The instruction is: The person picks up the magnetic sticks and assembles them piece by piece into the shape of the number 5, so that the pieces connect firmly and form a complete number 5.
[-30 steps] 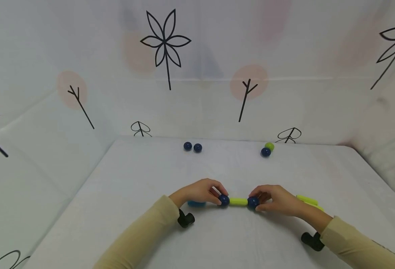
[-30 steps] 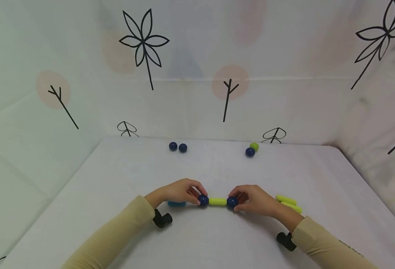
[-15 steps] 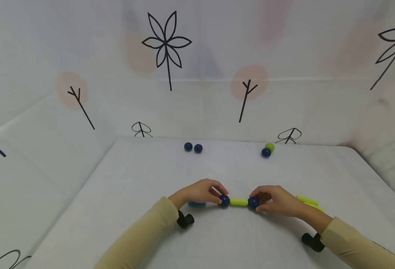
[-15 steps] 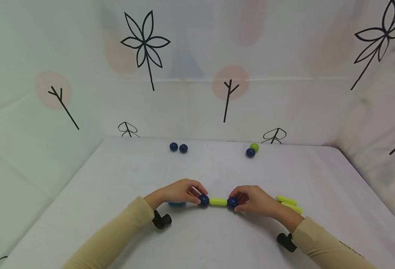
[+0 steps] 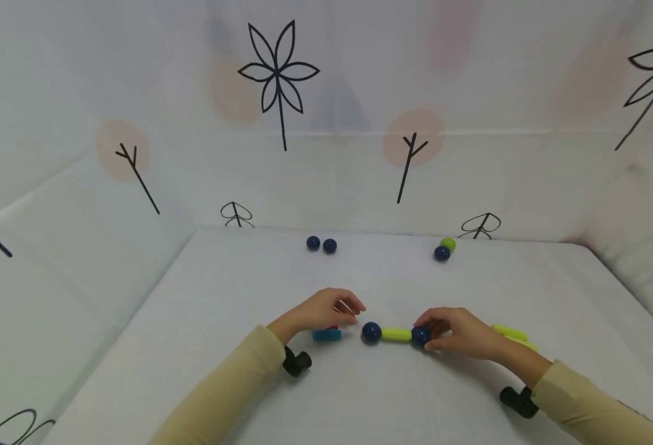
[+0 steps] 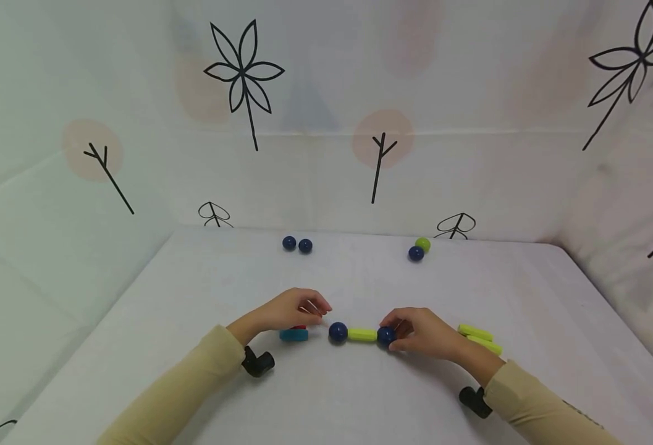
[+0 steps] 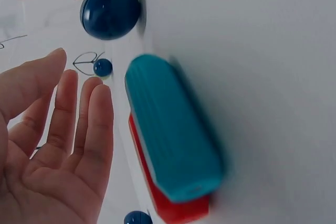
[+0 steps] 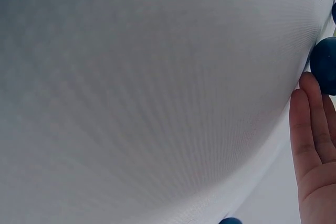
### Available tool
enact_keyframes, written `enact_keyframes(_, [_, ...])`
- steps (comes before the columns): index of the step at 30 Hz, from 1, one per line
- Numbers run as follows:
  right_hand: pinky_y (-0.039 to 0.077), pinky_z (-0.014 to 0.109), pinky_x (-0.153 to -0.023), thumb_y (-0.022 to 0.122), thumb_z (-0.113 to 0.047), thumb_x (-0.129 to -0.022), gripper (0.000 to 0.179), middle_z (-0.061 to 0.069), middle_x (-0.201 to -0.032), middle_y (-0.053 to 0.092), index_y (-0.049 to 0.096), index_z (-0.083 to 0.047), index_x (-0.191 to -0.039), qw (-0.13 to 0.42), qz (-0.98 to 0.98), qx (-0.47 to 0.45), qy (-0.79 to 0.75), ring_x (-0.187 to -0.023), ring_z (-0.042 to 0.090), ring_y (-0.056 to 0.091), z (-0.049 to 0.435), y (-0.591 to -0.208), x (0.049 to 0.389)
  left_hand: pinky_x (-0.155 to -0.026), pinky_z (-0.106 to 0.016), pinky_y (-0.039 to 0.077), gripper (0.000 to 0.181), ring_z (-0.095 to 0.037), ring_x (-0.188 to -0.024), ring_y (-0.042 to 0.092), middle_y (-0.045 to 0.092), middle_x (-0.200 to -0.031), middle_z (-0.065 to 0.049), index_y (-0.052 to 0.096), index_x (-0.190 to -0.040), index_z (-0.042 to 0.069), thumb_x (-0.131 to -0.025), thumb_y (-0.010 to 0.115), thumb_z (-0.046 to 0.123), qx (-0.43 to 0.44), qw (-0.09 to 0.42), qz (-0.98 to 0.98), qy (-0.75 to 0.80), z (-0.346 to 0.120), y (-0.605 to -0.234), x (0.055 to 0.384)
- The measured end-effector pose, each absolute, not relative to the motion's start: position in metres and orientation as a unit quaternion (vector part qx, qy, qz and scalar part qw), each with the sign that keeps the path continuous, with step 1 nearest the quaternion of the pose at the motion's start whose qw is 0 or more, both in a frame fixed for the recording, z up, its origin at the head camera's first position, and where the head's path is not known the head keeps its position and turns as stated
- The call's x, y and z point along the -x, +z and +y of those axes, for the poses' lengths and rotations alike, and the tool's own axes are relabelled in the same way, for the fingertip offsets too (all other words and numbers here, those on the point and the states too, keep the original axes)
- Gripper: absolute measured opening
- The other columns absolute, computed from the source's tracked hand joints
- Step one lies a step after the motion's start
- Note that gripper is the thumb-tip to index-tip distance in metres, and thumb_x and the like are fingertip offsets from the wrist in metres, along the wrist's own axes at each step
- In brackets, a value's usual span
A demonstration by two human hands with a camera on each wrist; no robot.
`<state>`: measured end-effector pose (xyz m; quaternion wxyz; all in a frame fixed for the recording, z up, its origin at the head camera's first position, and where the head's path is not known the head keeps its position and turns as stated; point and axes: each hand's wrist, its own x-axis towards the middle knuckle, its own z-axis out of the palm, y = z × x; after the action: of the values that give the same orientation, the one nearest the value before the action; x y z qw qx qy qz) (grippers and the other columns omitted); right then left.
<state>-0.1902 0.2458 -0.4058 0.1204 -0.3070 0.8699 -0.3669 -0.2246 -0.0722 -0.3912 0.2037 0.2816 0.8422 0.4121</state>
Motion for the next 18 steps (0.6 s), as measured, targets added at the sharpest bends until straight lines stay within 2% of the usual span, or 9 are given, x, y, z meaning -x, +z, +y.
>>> enact_keyframes(7, [0.055,0.025,-0.077,0.08,-0.01,-0.084,0.032,0.001,-0.106,0.068,0.067,-0.005,-0.113,0.122,0.871,0.304,-0.367,-0.087,0.007,0.063,0.245,-0.406,0.19,-0.088,-0.027,0.051,0.02,-0.016,-0.1,0.062,0.066,-0.106,0.001,0.069,-0.115,0.009,-0.095,0.068,0.011,-0.261,0.191,0.859,0.396,-0.085,-0.39,0.228])
enact_keyframes(18, [0.055,0.025,-0.077,0.079,-0.01,-0.084,0.032,0.001,-0.107,0.067,0.067,-0.005,-0.113,0.122,0.87,0.304,-0.368,-0.087,0.007,0.063,0.246,-0.407,0.19,-0.089,-0.029,0.052,0.019,-0.017,-0.1,0.062,0.066,-0.108,0.0,0.069,-0.114,0.01,-0.095,0.068,0.011,-0.252,0.191,0.867,0.386,-0.099,-0.396,0.231])
